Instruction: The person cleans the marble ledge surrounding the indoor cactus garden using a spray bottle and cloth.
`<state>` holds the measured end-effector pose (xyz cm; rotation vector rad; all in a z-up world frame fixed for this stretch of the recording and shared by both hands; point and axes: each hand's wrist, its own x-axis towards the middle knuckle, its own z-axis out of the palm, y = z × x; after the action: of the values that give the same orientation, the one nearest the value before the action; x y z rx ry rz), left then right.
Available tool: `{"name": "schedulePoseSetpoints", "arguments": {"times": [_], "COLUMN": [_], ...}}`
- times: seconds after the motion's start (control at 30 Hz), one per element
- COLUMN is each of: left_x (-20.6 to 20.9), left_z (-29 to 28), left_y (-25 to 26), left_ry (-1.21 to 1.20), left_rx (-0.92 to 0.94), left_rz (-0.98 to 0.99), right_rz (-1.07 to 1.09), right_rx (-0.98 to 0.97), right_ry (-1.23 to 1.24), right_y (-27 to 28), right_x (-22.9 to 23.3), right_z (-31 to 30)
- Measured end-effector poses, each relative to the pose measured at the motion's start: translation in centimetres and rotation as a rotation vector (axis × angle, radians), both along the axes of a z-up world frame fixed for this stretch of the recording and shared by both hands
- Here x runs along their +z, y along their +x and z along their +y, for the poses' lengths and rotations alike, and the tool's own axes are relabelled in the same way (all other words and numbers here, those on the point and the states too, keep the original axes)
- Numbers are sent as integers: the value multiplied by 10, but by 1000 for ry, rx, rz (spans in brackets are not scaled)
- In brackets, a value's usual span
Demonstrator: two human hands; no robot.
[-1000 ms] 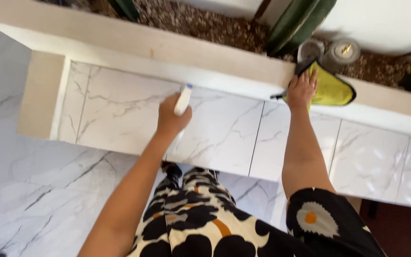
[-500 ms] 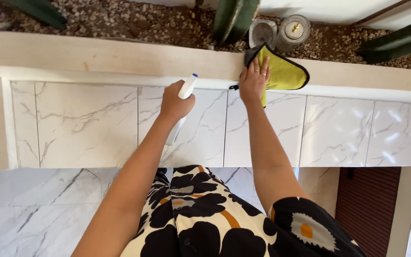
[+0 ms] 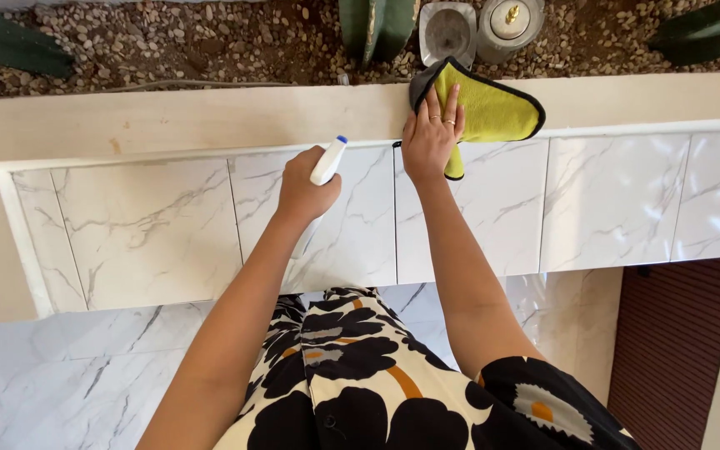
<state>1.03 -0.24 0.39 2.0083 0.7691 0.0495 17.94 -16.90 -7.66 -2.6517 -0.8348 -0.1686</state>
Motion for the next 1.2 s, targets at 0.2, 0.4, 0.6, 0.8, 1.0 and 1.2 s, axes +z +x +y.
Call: {"name": "schedulePoseSetpoints", "arguments": {"times": [0.2,0.4,0.6,0.8,1.0,1.2], "left_x": [-9,11,-12,20,15,22], "left_z": [-14,9,28,34,35,41], "left_y": [13,-12,-49,-60,-93,-137], "left_ry": [-36,-29,117,-47,21,-65], "left_rx": [-39,60,72,103,92,193], "left_rz": [-28,-91,-120,-88,-128,-128], "right_rz": [-5,84,59,115,-65,-80], "right_rx": [10,-7,351,344,48,124], "right_ry": [7,-231,-263,-525,-304,-597], "right_y": [1,-13,-107,-54,-5,-69], "right_x": [-1,-7,-14,16,-31,-2], "right_z": [-1,15,127,112,18,137]}}
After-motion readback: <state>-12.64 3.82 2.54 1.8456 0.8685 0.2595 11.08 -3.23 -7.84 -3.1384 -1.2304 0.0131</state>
